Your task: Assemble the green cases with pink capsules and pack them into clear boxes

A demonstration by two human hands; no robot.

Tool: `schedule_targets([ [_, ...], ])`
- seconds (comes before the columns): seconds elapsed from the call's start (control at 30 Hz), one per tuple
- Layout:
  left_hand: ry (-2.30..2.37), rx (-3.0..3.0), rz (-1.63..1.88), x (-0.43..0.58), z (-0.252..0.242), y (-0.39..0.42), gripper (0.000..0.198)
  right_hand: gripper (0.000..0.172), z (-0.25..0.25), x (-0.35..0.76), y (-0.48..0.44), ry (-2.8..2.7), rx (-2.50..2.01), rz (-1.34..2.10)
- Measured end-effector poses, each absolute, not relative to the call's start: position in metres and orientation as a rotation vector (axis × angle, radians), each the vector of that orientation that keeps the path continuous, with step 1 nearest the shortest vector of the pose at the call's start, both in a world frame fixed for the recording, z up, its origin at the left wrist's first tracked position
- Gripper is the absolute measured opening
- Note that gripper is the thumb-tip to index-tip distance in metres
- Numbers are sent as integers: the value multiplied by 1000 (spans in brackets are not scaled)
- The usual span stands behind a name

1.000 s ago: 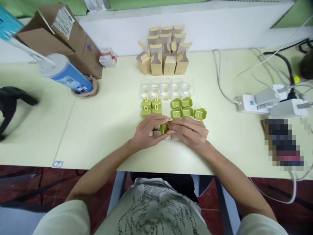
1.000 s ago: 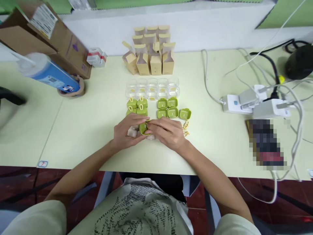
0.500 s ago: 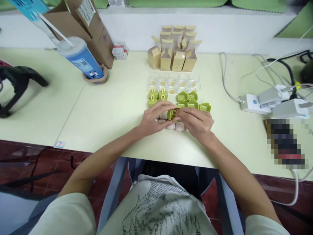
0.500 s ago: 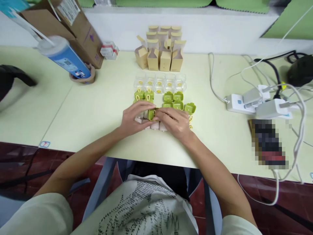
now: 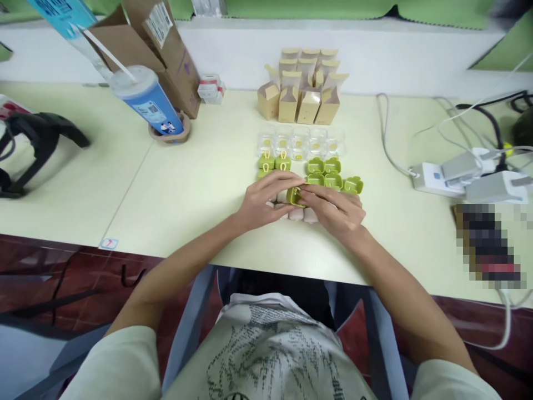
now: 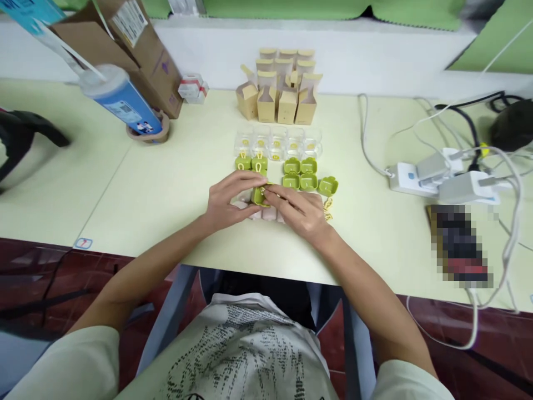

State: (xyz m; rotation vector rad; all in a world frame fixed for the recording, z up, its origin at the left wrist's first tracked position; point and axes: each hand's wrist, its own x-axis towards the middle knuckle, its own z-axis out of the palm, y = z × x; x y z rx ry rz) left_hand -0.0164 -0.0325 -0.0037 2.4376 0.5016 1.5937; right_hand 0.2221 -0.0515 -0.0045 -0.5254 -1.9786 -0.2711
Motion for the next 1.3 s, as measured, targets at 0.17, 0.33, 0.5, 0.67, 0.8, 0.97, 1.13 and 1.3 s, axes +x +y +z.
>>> schedule_targets([
  [0.17,499,2444,1609,-17,-2,-32,51,33,-6,216,-51,-1966,-452,-329],
  [0.33,494,2472,1591,-16,-2,-31,51,22,0,217,-52,-2019,-432,-397],
  [0.5,489,2455,1592,-15,-4,-31,49,13,5,222,-53,-2068,-449,-518],
  [0.67,532,2472,1583,-14,-5,-31,46,23,5,233,-56,-2243,-567,-403],
  [0.8,549,2488,1571,-14,-5,-31,45,25,6,235,-58,-2267,-589,-331],
  [0.97,561,2487,1552,-14,-10,-30,40,21,9,228,-58,-2284,-627,-405],
  [1.13,576,2529,1544,-15,-12,-29,36,21,7,228,-57,-2302,-645,-463],
  [1.3,567,2501,1592,-14,-9,-31,36,18,1,225,-56,-2196,-634,-440],
])
